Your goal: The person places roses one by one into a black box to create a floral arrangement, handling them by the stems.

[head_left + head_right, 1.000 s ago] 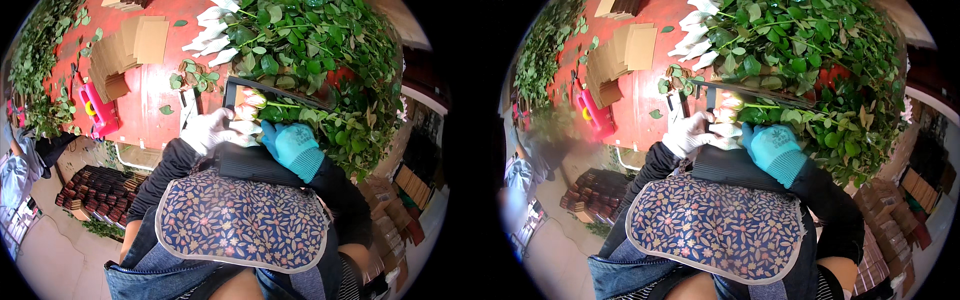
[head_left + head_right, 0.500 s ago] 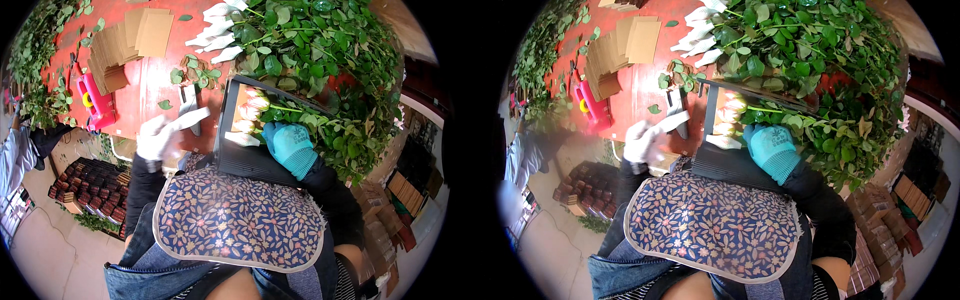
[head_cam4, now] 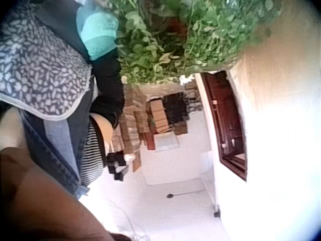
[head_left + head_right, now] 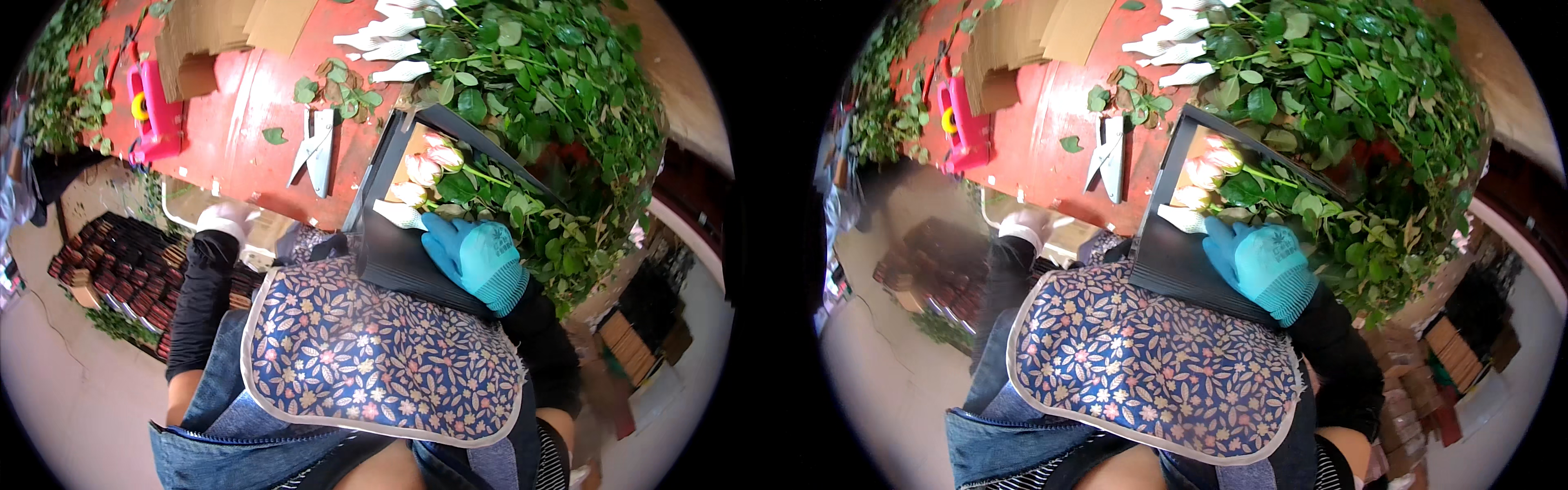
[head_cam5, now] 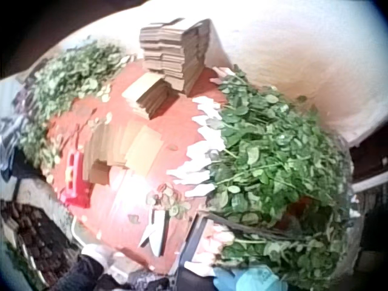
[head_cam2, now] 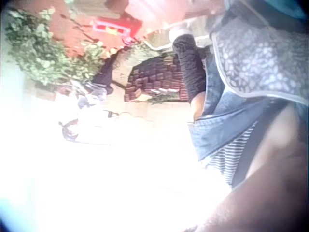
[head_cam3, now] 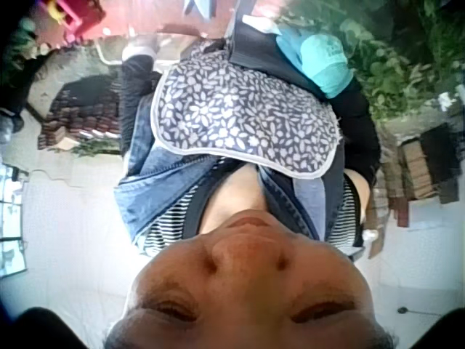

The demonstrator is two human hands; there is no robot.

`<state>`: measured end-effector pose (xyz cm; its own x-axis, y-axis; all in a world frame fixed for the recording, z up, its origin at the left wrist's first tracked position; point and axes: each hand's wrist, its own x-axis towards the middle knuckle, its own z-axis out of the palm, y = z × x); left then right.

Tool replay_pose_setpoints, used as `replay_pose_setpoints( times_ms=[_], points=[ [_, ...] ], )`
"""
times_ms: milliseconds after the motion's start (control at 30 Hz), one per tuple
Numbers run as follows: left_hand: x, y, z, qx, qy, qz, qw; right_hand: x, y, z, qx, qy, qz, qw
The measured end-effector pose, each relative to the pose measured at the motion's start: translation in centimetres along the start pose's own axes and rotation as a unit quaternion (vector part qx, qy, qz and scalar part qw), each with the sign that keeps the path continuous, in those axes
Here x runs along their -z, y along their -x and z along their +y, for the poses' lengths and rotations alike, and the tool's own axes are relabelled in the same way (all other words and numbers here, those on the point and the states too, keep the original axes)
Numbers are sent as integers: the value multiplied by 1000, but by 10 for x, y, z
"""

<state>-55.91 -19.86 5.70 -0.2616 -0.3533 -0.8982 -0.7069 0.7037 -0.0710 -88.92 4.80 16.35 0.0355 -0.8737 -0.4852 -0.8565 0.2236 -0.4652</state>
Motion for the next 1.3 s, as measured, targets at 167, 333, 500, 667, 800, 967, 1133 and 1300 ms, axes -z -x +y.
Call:
replay_pose_setpoints(
  times_ms=[167,333,500,667,800,967,1133,1300],
  points=[
    [71,20,117,-463,194,312,806,-6,-6,1,-36,-5,-34,999],
    [75,-2,145,-479,188,214,830,-15,-14,6,-39,-3,-60,997],
    [70,-12,148,-519,97,318,788,-18,-19,10,-53,1,-74,996],
    [79,-10,130,-502,88,251,823,-21,-22,13,-20,-36,-47,998],
    [73,6,75,-386,112,287,870,-22,-23,16,-14,-32,-70,997],
    [52,42,20,-110,-105,0,988,-20,-26,16,-11,39,-116,992],
    [62,50,48,-272,34,226,935,-15,-30,12,-2,45,-127,991],
    [88,20,120,-589,170,226,757,-13,-31,9,-34,47,-144,988]
  ],
)
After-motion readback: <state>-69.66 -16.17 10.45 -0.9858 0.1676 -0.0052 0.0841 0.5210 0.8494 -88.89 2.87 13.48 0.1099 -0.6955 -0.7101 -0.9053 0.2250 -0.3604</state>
